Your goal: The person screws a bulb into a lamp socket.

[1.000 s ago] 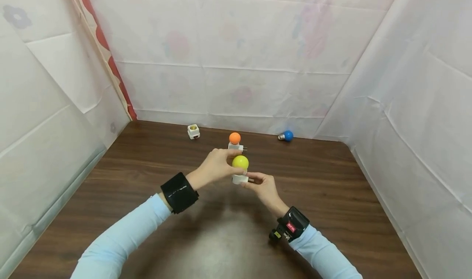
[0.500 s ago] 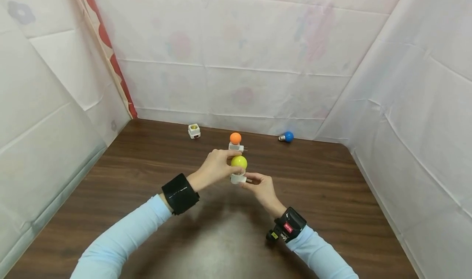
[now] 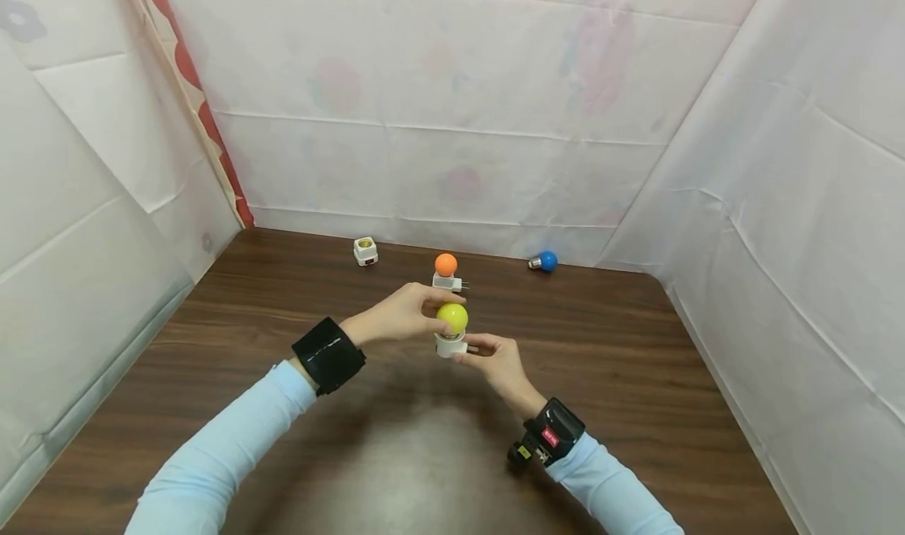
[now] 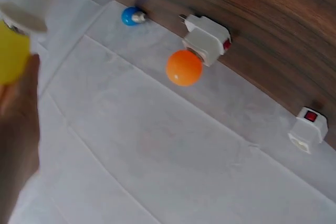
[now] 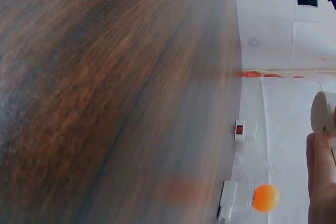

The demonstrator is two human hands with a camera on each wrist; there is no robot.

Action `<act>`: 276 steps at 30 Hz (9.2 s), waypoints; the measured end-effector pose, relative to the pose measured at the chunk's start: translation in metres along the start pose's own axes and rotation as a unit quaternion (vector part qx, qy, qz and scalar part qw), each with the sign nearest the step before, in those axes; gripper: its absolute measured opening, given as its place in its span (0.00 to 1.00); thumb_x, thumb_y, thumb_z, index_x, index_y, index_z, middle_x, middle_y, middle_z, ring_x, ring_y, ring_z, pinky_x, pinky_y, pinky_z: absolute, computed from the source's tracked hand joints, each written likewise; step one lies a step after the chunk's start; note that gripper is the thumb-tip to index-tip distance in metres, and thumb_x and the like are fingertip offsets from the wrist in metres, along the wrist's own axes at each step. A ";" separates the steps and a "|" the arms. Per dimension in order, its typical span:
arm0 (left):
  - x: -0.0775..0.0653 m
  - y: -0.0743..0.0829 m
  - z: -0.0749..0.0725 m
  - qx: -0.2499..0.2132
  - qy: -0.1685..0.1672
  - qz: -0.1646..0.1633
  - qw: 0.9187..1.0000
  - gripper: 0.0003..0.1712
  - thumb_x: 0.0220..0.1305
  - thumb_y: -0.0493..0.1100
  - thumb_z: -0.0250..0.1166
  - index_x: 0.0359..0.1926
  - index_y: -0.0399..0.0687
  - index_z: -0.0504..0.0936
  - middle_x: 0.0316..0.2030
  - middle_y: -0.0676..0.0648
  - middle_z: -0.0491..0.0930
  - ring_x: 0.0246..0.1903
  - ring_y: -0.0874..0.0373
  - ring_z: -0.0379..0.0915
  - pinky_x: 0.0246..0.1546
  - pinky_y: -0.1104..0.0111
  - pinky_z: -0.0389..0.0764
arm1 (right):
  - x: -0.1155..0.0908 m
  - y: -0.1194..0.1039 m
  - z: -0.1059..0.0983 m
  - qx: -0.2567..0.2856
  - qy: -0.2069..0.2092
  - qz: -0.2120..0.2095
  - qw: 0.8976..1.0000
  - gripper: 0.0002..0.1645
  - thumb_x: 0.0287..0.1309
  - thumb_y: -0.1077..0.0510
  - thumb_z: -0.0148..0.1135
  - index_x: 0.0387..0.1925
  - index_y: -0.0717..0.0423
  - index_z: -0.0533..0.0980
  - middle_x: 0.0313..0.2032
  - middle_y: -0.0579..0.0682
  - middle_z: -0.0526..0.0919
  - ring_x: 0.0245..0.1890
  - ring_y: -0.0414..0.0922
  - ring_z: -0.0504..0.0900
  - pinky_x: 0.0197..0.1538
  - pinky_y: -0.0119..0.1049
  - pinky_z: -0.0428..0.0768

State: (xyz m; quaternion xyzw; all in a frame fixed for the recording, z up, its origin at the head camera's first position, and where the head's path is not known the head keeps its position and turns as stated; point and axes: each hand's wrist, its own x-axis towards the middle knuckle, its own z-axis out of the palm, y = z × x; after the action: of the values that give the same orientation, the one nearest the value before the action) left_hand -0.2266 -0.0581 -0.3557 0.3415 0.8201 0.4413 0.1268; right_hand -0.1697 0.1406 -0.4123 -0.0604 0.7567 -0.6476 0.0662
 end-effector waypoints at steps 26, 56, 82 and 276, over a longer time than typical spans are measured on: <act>-0.003 0.002 0.006 -0.041 0.073 -0.032 0.996 0.28 0.51 0.42 0.69 0.55 0.47 0.75 0.52 0.45 0.78 0.47 0.57 0.77 0.45 0.66 0.79 | 0.013 0.025 -0.004 -0.013 0.001 0.012 1.000 0.23 0.43 0.59 0.72 0.45 0.59 0.79 0.45 0.56 0.82 0.46 0.48 0.81 0.47 0.38 0.80; -0.009 -0.007 0.004 -0.037 0.047 -0.003 0.998 0.25 0.54 0.39 0.67 0.55 0.46 0.76 0.50 0.46 0.79 0.50 0.56 0.76 0.48 0.66 0.78 | -0.001 -0.004 0.000 -0.031 -0.010 0.007 0.999 0.20 0.47 0.66 0.67 0.45 0.66 0.78 0.46 0.62 0.81 0.47 0.52 0.81 0.48 0.40 0.79; -0.007 -0.011 0.003 -0.091 0.022 0.013 0.996 0.29 0.55 0.36 0.65 0.60 0.46 0.71 0.56 0.44 0.73 0.53 0.53 0.73 0.50 0.64 0.76 | 0.015 0.023 -0.009 -0.029 -0.018 0.004 0.999 0.22 0.43 0.59 0.71 0.44 0.60 0.80 0.44 0.56 0.83 0.45 0.47 0.82 0.46 0.38 0.80; -0.011 0.008 0.017 -0.036 0.052 -0.009 0.998 0.26 0.54 0.41 0.67 0.55 0.39 0.75 0.46 0.44 0.80 0.48 0.54 0.77 0.45 0.66 0.79 | 0.004 0.022 -0.008 -0.001 -0.007 -0.012 1.000 0.22 0.44 0.60 0.70 0.44 0.63 0.79 0.44 0.57 0.83 0.45 0.48 0.82 0.47 0.38 0.79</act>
State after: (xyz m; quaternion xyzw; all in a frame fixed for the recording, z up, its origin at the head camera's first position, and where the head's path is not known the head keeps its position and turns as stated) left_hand -0.2065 -0.0520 -0.3600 0.3061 0.8122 0.4863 0.1005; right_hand -0.1748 0.1508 -0.4328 -0.0740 0.7561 -0.6471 0.0639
